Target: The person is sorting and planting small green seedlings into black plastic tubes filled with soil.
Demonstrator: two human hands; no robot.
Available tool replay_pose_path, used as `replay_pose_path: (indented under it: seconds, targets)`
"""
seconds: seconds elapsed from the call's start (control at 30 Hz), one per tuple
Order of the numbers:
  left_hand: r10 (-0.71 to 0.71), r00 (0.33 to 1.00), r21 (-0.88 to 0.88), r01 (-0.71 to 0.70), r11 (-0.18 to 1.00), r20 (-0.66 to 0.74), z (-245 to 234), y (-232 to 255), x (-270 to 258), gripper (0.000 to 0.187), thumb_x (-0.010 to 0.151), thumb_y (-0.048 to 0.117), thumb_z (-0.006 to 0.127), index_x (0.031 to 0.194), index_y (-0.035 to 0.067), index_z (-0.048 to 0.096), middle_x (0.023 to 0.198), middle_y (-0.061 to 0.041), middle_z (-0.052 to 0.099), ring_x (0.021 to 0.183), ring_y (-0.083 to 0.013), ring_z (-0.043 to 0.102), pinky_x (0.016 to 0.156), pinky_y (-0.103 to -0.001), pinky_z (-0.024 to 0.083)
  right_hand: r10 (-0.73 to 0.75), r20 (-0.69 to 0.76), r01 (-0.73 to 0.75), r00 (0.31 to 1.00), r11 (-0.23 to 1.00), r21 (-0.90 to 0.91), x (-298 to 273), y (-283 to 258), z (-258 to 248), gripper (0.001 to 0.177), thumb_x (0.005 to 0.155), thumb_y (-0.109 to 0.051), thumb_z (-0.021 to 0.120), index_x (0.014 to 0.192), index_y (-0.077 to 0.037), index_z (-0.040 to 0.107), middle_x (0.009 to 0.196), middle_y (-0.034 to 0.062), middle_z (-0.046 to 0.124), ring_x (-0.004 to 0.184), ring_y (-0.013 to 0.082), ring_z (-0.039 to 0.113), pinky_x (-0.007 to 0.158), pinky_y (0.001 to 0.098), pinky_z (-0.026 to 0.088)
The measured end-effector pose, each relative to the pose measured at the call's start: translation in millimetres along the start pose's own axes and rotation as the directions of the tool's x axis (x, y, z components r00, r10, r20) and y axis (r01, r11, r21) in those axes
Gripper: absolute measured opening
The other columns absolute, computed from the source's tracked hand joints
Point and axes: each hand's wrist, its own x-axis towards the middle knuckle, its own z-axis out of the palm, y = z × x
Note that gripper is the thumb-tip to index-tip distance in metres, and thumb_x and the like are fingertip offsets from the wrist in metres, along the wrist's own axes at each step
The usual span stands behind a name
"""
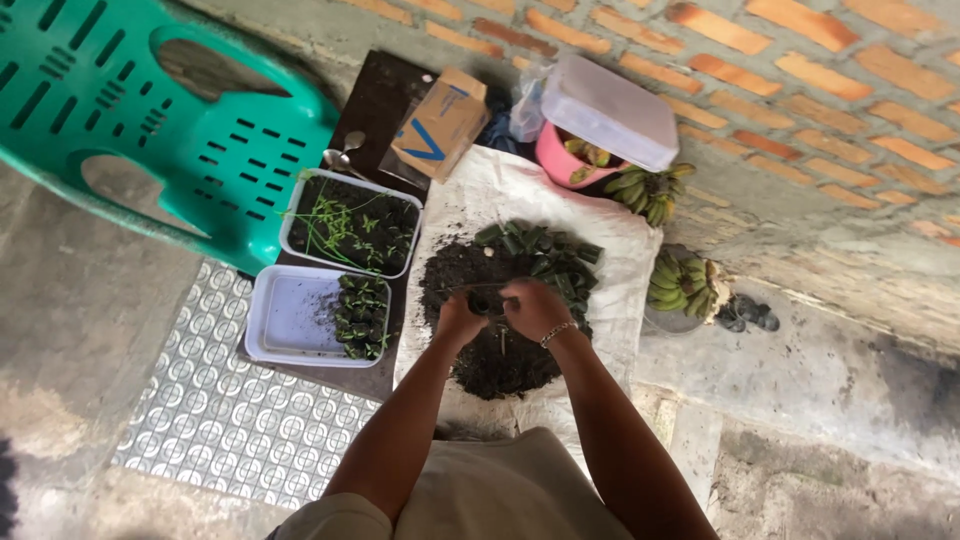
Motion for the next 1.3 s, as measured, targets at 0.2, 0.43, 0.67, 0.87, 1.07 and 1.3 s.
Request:
replay_pose_path:
  seconds: [0.2, 0.43, 0.67, 0.87, 1.07, 1.3]
  targets:
    - [0.021, 0.998, 0.055, -0.024, 0.998, 0.06, 6, -15, -24, 0.069, 0.074, 0.027, 0.088, 0.134, 0.011, 0.057, 0.124, -0.018, 0.068, 0.114, -0.0385, 0.065, 0.092, -0.05, 0.055, 0.307, 0.035, -0.28, 0.951, 0.903, -0.325, 13, 32, 32, 0.025, 0.093, -0.025, 0.074, 0.084, -0.001, 0.074, 0.09, 0.0157, 0.073, 0.089, 0.031, 0.071, 0.084, 0.0433, 0.06]
    - [0.053, 0.987, 0.007, -0.052, 0.999, -0.151, 40, -57, -11, 0.067, 0.063, 0.018, 0.09, 0.126, 0.015, 0.068, 0.12, -0.019, 0.069, 0.11, -0.0377, 0.066, 0.09, -0.047, 0.057, 0.26, -0.068, -0.265, 0.963, 0.962, -0.072, 27, 81, 82, 0.013, 0.084, -0.012, 0.076, 0.097, -0.01, 0.077, 0.1, 0.0105, 0.077, 0.092, 0.0292, 0.074, 0.08, 0.0435, 0.062]
    - [0.004, 0.997, -0.262, -0.023, 0.965, -0.075, 20, -63, -24, 0.049, 0.068, 0.021, 0.092, 0.114, 0.018, 0.075, 0.103, -0.009, 0.079, 0.093, -0.0277, 0.076, 0.082, -0.04, 0.061, 0.498, 0.17, -0.478, 0.851, 0.866, -0.145, 17, 108, 112, 0.018, 0.09, -0.024, 0.074, 0.1, -0.01, 0.081, 0.097, 0.0117, 0.079, 0.089, 0.028, 0.075, 0.08, 0.042, 0.061]
    - [-0.064, 0.998, -0.418, 0.05, 0.907, -0.019, -23, -37, -53, 0.047, 0.073, 0.012, 0.087, 0.118, 0.017, 0.072, 0.104, -0.009, 0.077, 0.086, -0.0273, 0.076, 0.075, -0.041, 0.061, 0.745, 0.364, -0.769, 0.559, 0.63, -0.107, -24, 143, 175, 0.02, 0.092, -0.028, 0.07, 0.095, -0.011, 0.079, 0.086, 0.0145, 0.08, 0.077, 0.0296, 0.078, 0.073, 0.0444, 0.065]
    - [0.002, 0.998, -0.374, -0.028, 0.927, -0.07, -23, -46, -60, 0.047, 0.073, 0.009, 0.088, 0.117, 0.018, 0.073, 0.102, -0.008, 0.074, 0.09, -0.0216, 0.075, 0.077, -0.036, 0.061, 0.732, 0.127, -0.726, 0.669, 0.681, -0.098, -40, 153, 214, 0.032, 0.084, -0.04, 0.082, 0.101, -0.013, 0.081, 0.093, 0.013, 0.079, 0.084, 0.0308, 0.074, 0.078, 0.0457, 0.061]
    - [-0.004, 0.999, -0.392, -0.015, 0.92, -0.047, -31, -25, -70, 0.038, 0.079, 0.013, 0.084, 0.114, 0.016, 0.071, 0.094, -0.009, 0.076, 0.087, -0.0215, 0.076, 0.076, -0.036, 0.06, 0.839, 0.181, -0.855, 0.514, 0.483, 0.189, -41, 120, 170, 0.02, 0.09, -0.021, 0.073, 0.106, -0.009, 0.077, 0.077, 0.0143, 0.077, 0.064, 0.0257, 0.076, 0.062, 0.0403, 0.064]
